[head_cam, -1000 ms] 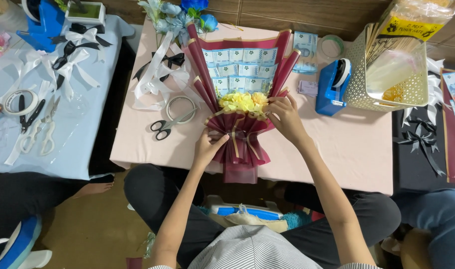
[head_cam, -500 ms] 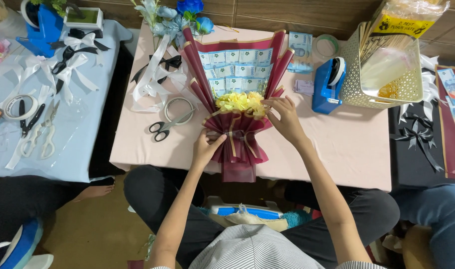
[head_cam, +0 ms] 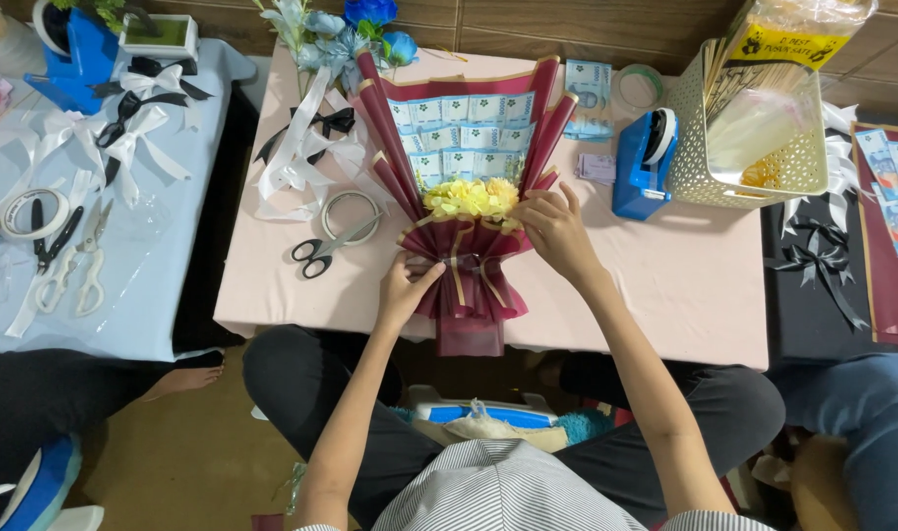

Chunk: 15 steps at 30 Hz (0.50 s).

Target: The person wraps a bouquet of yellow flowers and banknotes in maroon paper, secures the base with a rubber band, and then ties a white ribbon around the handle.

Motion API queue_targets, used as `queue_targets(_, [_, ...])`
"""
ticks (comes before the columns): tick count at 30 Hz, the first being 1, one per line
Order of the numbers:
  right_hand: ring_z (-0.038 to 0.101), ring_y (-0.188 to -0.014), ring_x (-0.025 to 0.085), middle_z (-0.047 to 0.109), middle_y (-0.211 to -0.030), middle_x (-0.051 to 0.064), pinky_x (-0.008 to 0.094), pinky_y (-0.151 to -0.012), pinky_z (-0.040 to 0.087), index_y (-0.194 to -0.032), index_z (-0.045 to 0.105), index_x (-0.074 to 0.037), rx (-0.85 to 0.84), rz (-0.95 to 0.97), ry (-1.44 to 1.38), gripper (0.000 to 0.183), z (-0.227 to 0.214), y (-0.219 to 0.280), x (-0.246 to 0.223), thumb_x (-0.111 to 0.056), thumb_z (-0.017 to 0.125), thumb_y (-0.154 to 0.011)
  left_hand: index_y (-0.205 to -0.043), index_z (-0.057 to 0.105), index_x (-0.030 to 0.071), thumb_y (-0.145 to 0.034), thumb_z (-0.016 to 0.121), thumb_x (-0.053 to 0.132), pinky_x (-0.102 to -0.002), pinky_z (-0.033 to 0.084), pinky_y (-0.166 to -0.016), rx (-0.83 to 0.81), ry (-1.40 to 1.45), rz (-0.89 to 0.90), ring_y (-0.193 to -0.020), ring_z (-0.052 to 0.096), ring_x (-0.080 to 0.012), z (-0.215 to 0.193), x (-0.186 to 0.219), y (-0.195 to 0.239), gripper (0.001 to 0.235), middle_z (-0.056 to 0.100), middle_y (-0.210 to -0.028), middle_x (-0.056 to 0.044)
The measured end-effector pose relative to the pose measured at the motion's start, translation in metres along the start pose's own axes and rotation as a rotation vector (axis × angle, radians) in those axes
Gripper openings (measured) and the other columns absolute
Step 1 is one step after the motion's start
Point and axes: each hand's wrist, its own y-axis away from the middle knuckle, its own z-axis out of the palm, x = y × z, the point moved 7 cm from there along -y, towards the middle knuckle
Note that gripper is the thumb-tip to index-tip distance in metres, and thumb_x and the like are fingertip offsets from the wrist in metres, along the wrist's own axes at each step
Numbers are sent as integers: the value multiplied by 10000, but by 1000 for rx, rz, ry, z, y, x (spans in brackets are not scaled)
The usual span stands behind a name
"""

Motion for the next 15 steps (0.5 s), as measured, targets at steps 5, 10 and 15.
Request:
queue_targets(5, [594,-1274,147,738,-1115,-40,458,-1213,225,-1035,764,-209,-20,-12,-18,168,0,-1,-4,-97,689,-935,-1370,539,51,-845,782,583,-393,594,-836,-11,-14,-8,-1066,719,-276,-1,-5,-2,786,733,-1147,-178])
queue_targets(10, [590,-1275,165,719,-1206,-44,442,-1190,236,-1134,744,-226,-29,68,-163,217,-7,-3,-1,-102,654,-979,-1368,539,54,-858,766,599,-406,600,-833,-27,-36,3,-1074,716,-286,-5,-3,1,780,728,-1159,-184])
queue_targets(15, [569,-1298,205,682,-1244,-21,427,-1189,254,-1203,739,-249,79,181,-302,299,-33,7,2,-66,634,-990,-1096,690,104,-961,679,462,-391,605,-743,201,-508,185,-879,752,-266,-40,29,29,383,767,-943,-97])
